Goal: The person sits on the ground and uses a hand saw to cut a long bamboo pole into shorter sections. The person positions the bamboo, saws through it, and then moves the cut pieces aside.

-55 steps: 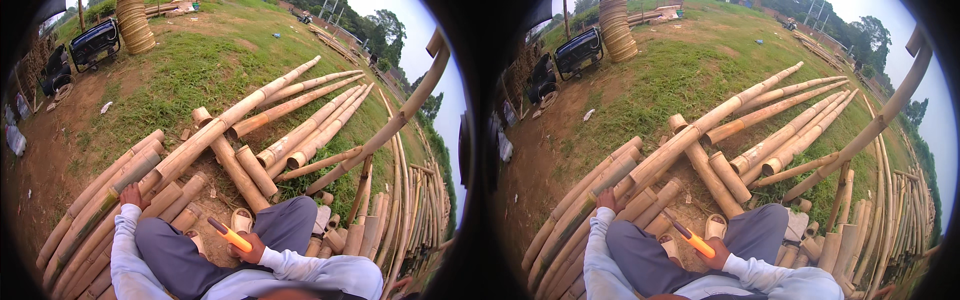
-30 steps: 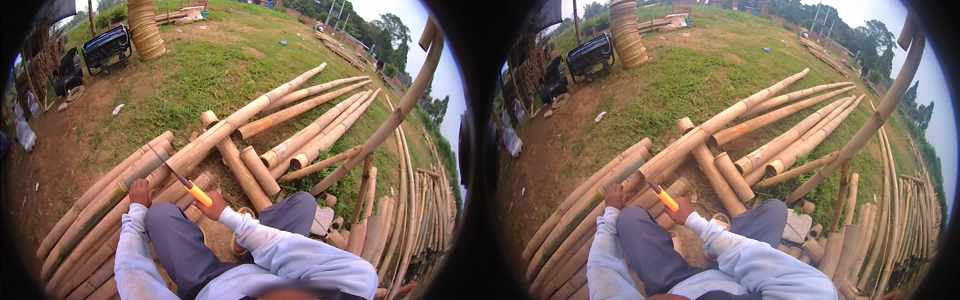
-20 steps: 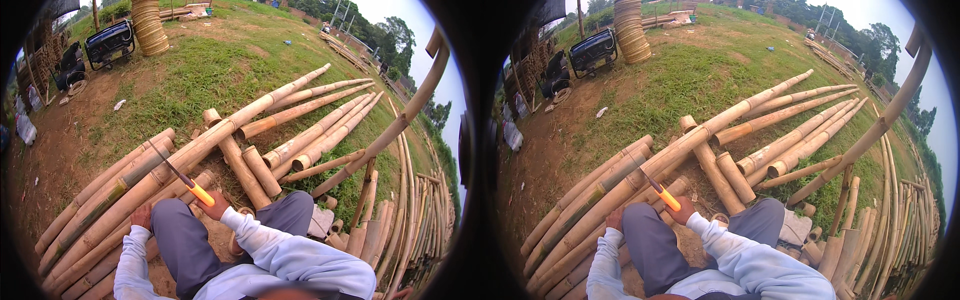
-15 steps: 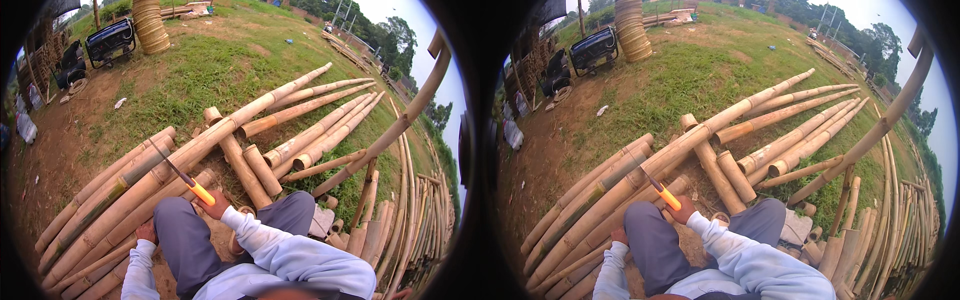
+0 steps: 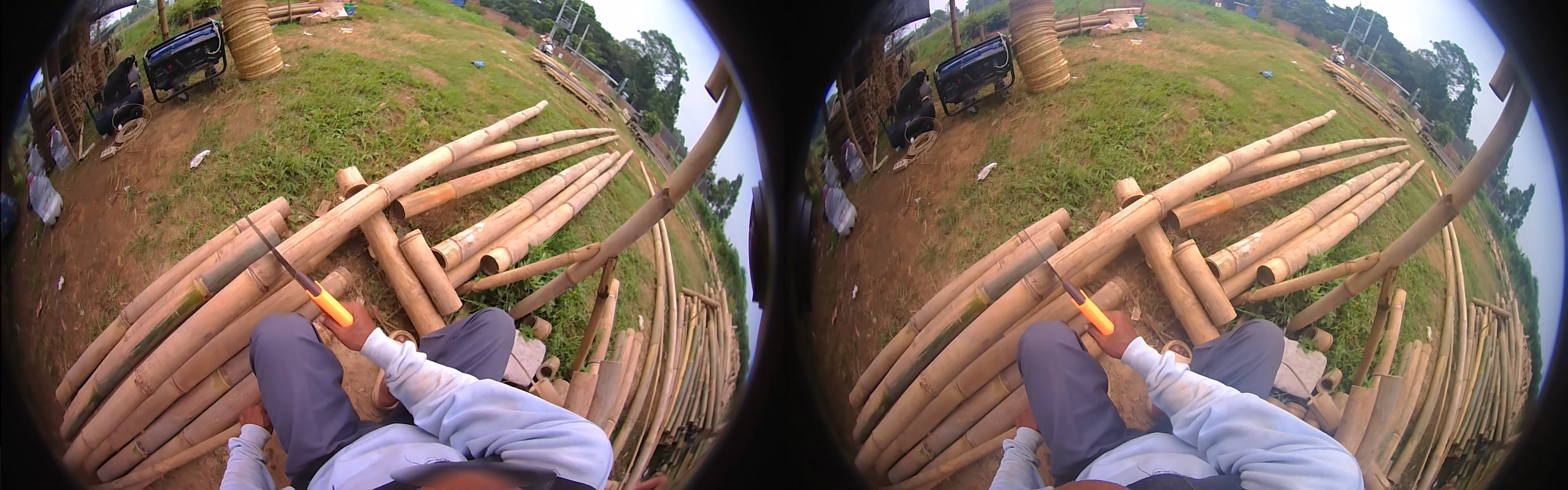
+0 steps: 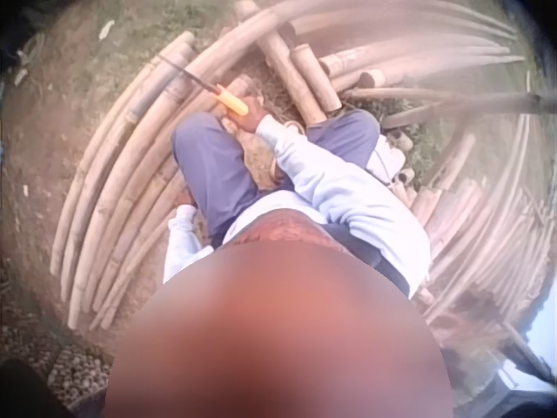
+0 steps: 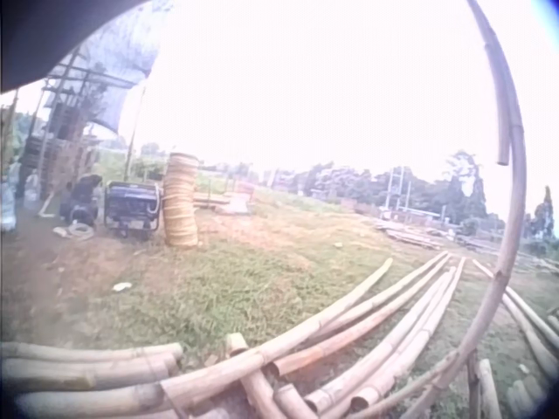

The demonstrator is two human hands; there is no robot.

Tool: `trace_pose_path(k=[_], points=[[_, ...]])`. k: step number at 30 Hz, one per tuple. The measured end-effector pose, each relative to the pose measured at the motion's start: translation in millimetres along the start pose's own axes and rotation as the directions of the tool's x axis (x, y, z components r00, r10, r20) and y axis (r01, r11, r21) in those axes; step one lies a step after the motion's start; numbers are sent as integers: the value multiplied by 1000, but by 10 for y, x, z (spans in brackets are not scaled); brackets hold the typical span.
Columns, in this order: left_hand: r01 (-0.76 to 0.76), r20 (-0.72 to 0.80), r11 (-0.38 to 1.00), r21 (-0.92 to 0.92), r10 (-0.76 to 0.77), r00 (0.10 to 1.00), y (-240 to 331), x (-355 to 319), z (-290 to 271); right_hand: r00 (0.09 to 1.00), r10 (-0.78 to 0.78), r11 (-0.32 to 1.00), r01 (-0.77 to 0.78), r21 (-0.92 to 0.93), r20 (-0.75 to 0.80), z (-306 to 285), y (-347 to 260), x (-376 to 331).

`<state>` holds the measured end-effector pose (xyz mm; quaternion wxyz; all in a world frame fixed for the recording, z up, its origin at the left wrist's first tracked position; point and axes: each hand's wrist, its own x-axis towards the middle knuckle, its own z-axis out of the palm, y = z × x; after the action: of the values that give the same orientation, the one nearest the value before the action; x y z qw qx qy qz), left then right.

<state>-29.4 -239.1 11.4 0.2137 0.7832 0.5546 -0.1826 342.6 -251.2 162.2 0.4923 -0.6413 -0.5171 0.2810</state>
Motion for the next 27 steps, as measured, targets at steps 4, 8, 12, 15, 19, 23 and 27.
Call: trace_pose_path(k=[4,8,12,15,19,23,27], points=[[13,-6,1000,-6,-14,1000,-7,-111,95,999,38,998,-39,42,19,-9,-29,-5],[-8,55,1000,11,8,998,28,-134,80,998,62,998,-62,17,20,-9,-51,-8],[-20,-112,996,-82,11,994,91,-126,61,1000,6,995,-4,97,-19,-14,-55,-51],[-341,-549,925,-171,198,812,140,27,-277,983,180,976,-184,119,42,-43,-54,-51],[-386,-836,922,38,241,492,313,504,-1283,986,159,980,-164,116,48,-68,-80,-32],[-174,-824,975,135,208,527,500,956,-2145,987,151,980,-156,121,49,-69,-161,-65],[-46,-551,989,139,116,827,614,1136,-2419,996,92,984,-92,152,9,-38,-156,-43]])
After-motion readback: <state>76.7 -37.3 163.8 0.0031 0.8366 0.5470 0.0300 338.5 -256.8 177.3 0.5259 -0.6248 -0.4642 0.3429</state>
